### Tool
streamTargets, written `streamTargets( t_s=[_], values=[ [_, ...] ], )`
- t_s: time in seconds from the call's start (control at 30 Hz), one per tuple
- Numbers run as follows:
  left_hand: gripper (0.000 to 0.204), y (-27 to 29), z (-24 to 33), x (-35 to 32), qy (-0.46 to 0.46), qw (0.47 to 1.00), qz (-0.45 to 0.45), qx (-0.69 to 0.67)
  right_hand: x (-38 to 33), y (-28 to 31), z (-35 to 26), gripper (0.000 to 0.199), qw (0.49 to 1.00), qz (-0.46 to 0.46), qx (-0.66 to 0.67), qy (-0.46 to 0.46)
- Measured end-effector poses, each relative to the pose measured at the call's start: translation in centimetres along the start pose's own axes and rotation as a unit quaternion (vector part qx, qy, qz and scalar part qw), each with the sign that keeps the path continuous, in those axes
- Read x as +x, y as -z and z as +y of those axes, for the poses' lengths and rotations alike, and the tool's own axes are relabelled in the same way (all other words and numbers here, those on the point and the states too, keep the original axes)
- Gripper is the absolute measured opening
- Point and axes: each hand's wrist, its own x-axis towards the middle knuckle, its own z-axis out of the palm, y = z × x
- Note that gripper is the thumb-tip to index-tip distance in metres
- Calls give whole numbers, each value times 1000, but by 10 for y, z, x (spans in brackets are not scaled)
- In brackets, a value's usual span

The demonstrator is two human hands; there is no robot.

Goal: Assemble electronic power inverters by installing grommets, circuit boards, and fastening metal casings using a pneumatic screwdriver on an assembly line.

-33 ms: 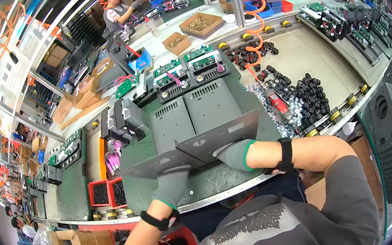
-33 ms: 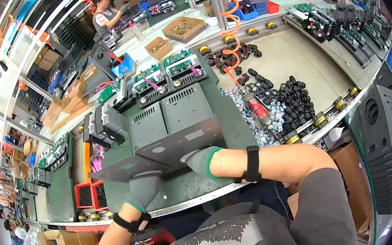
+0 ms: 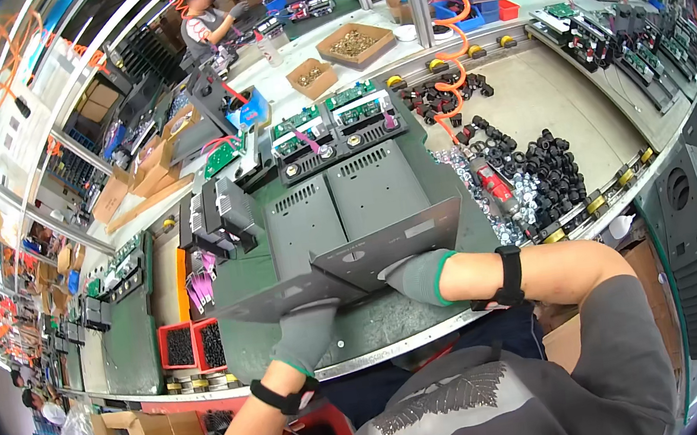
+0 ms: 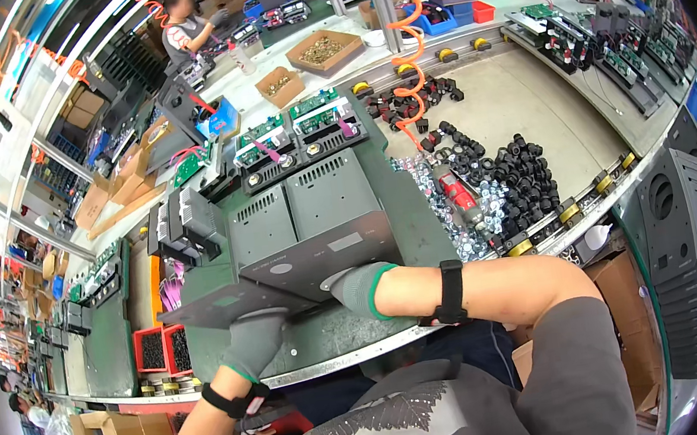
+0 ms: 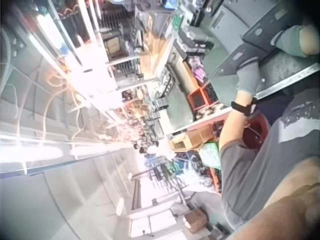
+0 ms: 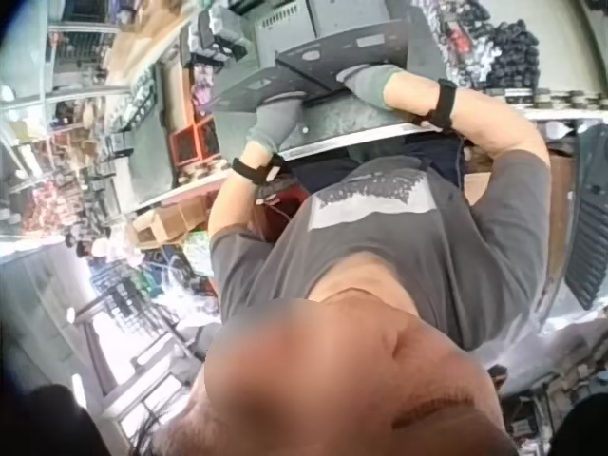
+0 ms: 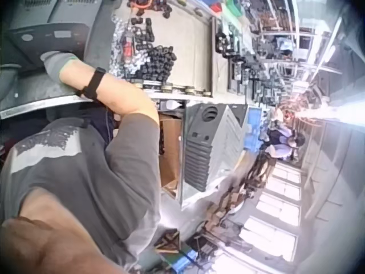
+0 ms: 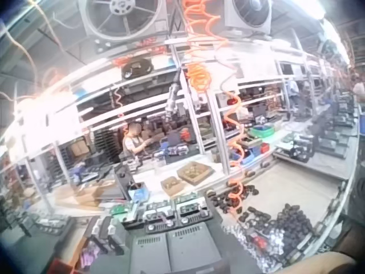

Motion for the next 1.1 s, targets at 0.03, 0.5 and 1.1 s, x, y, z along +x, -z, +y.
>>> streamTargets(
  t_s=[0.03,0.5,1.1],
  values=[
    [27,-4,1,-4,-10,1000,11,14,1,-2,0,32,1000,8,-20,14],
    [22,9,9,-7,-17,987,141,-78,-108,43,16,24,995,6,-20,100],
    [18,25,181,113,-333,843,1,-422,5,113,331,59,934,119,-87,-325]
  ],
)
